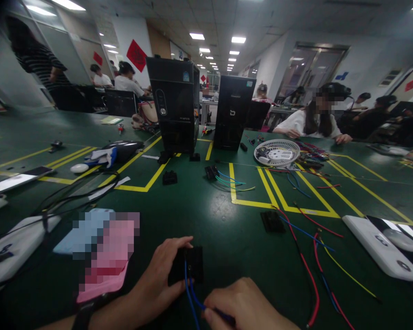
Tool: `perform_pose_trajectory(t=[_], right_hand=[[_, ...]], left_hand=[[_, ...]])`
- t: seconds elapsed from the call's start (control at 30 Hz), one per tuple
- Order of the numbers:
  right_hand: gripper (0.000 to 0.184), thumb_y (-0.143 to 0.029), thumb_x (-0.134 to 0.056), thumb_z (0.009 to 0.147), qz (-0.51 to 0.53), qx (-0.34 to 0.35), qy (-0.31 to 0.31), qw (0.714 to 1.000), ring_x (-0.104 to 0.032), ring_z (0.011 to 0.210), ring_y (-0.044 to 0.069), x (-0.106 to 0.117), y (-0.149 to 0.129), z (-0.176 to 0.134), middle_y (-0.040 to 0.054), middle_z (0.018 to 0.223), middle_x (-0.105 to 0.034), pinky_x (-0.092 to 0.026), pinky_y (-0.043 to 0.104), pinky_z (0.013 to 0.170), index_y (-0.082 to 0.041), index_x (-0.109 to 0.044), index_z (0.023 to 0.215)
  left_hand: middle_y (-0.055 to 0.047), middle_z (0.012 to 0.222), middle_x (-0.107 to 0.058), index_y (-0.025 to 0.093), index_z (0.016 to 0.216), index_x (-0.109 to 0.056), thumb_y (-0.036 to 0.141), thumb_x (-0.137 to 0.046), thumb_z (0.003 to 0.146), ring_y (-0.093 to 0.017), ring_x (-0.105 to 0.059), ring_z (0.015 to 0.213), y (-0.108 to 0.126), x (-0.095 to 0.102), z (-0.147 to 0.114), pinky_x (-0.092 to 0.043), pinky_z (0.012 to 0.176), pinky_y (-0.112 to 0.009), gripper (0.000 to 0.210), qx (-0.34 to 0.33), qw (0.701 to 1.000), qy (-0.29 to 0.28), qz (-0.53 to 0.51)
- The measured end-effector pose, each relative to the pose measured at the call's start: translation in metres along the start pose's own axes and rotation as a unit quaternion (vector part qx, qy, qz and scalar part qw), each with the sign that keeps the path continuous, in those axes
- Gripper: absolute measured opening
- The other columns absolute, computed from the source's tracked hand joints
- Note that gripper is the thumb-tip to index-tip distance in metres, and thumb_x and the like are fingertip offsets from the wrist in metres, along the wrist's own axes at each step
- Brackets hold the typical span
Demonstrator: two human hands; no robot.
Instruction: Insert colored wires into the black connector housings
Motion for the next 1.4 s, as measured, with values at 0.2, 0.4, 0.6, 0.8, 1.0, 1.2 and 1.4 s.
perform_pose_trajectory(t=[0.2, 0.4, 0.6, 0.8, 1.0, 1.2, 1.4], right_hand=[[0.024, -0.027, -0.051, 0.092, -0.048, -0.005, -0.089, 0.995, -0.06, 0.06, 0.013, -0.009, 0.003, 0.006, 0.0, 0.068, -0.067, -0.034, 0.022, 0.053, -0.02, -0.064, 0.074], [0.033, -0.029, -0.036, 0.098, 0.083, -0.012, -0.007, 0.996, -0.058, 0.071, 0.012, -0.008, 0.0, 0.005, -0.0012, 0.071, -0.062, -0.04, 0.018, 0.063, -0.021, -0.06, 0.078], [0.029, -0.02, -0.051, 0.086, 0.108, 0.061, -0.083, 0.989, -0.037, 0.053, 0.008, -0.024, 0.012, 0.018, -0.0066, 0.059, -0.037, -0.026, 0.02, 0.051, -0.02, -0.037, 0.06], [0.027, -0.026, -0.052, 0.087, 0.172, 0.056, -0.162, 0.97, -0.035, 0.049, 0.007, -0.037, 0.021, 0.025, -0.0072, 0.057, -0.036, -0.023, 0.018, 0.045, -0.02, -0.04, 0.063], [0.039, -0.05, -0.046, 0.093, 0.298, 0.007, -0.154, 0.942, -0.031, 0.054, 0.007, -0.026, 0.009, 0.017, -0.0061, 0.061, -0.037, -0.023, 0.017, 0.047, -0.019, -0.045, 0.069], [0.045, -0.064, -0.057, 0.081, 0.443, -0.099, -0.148, 0.879, -0.031, 0.056, 0.007, -0.036, 0.011, 0.014, -0.006, 0.067, -0.038, -0.023, 0.016, 0.048, -0.02, -0.047, 0.081], [0.051, -0.066, -0.04, 0.09, 0.401, -0.066, -0.086, 0.91, -0.033, 0.057, 0.007, -0.032, 0.006, 0.011, -0.0038, 0.067, -0.041, -0.025, 0.017, 0.049, -0.017, -0.052, 0.082]], left_hand=[[-0.005, 0.12, -0.052, 0.03, 0.134, -0.032, 0.003, -0.066, 0.071, -0.028, -0.048, 0.111, 0.0, -0.001, 0.0, -0.036, 0.096, -0.046, 0.076, -0.008, 1.0, 0.007, 0.0], [-0.005, 0.12, -0.052, 0.03, 0.134, -0.032, 0.006, -0.066, 0.072, -0.028, -0.047, 0.111, -0.001, -0.001, 0.0, -0.036, 0.097, -0.046, 0.075, -0.012, 1.0, -0.001, -0.001], [-0.005, 0.121, -0.052, 0.03, 0.134, -0.033, 0.004, -0.065, 0.071, -0.028, -0.047, 0.111, 0.0, 0.0, -0.002, -0.037, 0.096, -0.044, 0.075, -0.013, 1.0, 0.005, -0.009], [-0.006, 0.123, -0.05, 0.03, 0.136, -0.03, 0.004, -0.062, 0.075, -0.028, -0.045, 0.115, 0.001, 0.001, -0.002, -0.034, 0.099, -0.046, 0.074, -0.025, 1.0, -0.01, -0.015], [-0.006, 0.122, -0.05, 0.031, 0.134, -0.03, 0.002, -0.061, 0.073, -0.028, -0.046, 0.114, 0.002, 0.003, -0.002, -0.035, 0.099, -0.048, 0.074, -0.017, 1.0, -0.006, -0.018], [-0.007, 0.121, -0.051, 0.03, 0.134, -0.032, 0.002, -0.059, 0.074, -0.029, -0.046, 0.114, 0.002, 0.002, -0.002, -0.036, 0.098, -0.048, 0.071, -0.013, 1.0, 0.001, -0.021], [-0.005, 0.123, -0.051, 0.03, 0.135, -0.032, 0.003, -0.063, 0.073, -0.027, -0.047, 0.114, 0.0, 0.003, -0.002, -0.036, 0.099, -0.045, 0.074, -0.011, 1.0, -0.003, -0.011]])
Point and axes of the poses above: each hand's wrist, its own z-axis towards the middle knuckle, its own x-axis out of the back of the hand, y = z × x, the point moved 1 cm from there along z, towards the middle knuckle
